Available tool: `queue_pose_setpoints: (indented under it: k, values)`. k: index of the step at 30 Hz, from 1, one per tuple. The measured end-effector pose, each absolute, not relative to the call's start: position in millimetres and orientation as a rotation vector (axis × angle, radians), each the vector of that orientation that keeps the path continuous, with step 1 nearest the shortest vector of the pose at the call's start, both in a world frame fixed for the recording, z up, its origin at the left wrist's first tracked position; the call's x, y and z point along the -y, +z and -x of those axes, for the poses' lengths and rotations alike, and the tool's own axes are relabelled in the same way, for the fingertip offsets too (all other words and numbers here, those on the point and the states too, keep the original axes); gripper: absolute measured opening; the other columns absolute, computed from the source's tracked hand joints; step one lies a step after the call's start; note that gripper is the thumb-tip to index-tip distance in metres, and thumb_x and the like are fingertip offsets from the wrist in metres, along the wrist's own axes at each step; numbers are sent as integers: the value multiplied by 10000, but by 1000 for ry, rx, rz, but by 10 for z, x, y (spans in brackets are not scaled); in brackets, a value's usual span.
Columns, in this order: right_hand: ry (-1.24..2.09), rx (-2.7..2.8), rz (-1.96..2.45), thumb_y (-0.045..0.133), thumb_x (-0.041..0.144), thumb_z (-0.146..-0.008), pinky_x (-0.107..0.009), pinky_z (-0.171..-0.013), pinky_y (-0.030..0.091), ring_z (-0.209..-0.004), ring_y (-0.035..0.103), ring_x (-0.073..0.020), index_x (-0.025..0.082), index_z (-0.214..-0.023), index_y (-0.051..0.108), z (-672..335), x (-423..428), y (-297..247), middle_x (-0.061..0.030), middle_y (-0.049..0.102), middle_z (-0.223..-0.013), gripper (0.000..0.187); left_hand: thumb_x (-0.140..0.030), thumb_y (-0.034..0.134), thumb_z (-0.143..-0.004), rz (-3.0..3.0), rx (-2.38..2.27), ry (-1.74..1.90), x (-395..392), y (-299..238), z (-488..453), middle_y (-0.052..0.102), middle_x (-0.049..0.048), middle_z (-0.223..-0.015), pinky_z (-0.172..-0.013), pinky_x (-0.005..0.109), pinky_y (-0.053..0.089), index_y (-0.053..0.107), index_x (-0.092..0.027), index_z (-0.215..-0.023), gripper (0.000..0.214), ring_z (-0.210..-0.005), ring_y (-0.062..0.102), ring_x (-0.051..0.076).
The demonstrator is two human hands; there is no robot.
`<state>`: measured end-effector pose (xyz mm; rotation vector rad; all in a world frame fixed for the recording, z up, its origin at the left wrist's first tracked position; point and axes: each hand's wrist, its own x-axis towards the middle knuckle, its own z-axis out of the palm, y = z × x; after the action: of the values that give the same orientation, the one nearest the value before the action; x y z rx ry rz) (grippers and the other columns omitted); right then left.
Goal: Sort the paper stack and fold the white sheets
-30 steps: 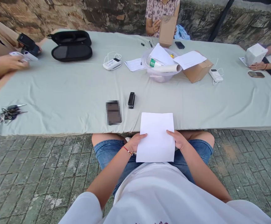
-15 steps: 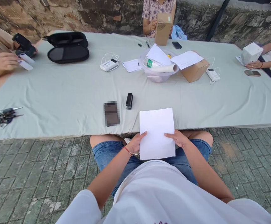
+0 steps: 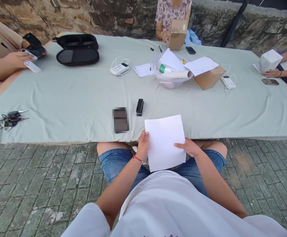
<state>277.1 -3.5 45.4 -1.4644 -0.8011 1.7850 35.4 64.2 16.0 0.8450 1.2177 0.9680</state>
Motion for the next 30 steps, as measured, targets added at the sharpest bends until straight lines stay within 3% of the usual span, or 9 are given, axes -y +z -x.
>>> queue_pose_setpoints:
  k: [10, 16, 25, 30]
  values:
    - [1546, 803, 1512, 703, 504, -772, -374, -826, 527, -923, 689, -256, 184, -1089, 711, -2690, 105, 375, -76, 733, -1070, 451, -482, 492, -899, -977, -1312, 1071, -655, 151, -353, 591, 54, -991, -901, 275, 401, 526, -206, -947, 283, -974, 526, 172]
    - [1589, 808, 1501, 677, 519, -792, -384, -850, 523, -941, 686, -252, 193, -1122, 695, -2697, 104, 364, -73, 733, -1069, 464, -502, 485, -890, -1020, -1289, 1049, -659, 101, -352, 505, 3, -798, -724, 258, 399, 451, -220, -826, 292, -748, 459, 149]
    - [1605, 699, 1463, 643, 522, -818, -398, -969, 480, -1059, 656, -244, 223, -1157, 662, -2673, 224, 159, -56, 704, -1158, 452, -407, 486, -911, -1100, -1418, 1045, -658, -32, -341, 540, 5, -781, -758, 272, 380, 492, -220, -809, 214, -751, 486, 163]
    - [1557, 629, 1489, 642, 555, -799, -432, -953, 488, -973, 684, -262, 204, -1080, 685, -2600, 303, 55, -68, 739, -1037, 452, -375, 503, -909, -1116, -1366, 1008, -681, 26, -345, 582, 17, -822, -758, 286, 376, 531, -219, -844, 170, -757, 513, 174]
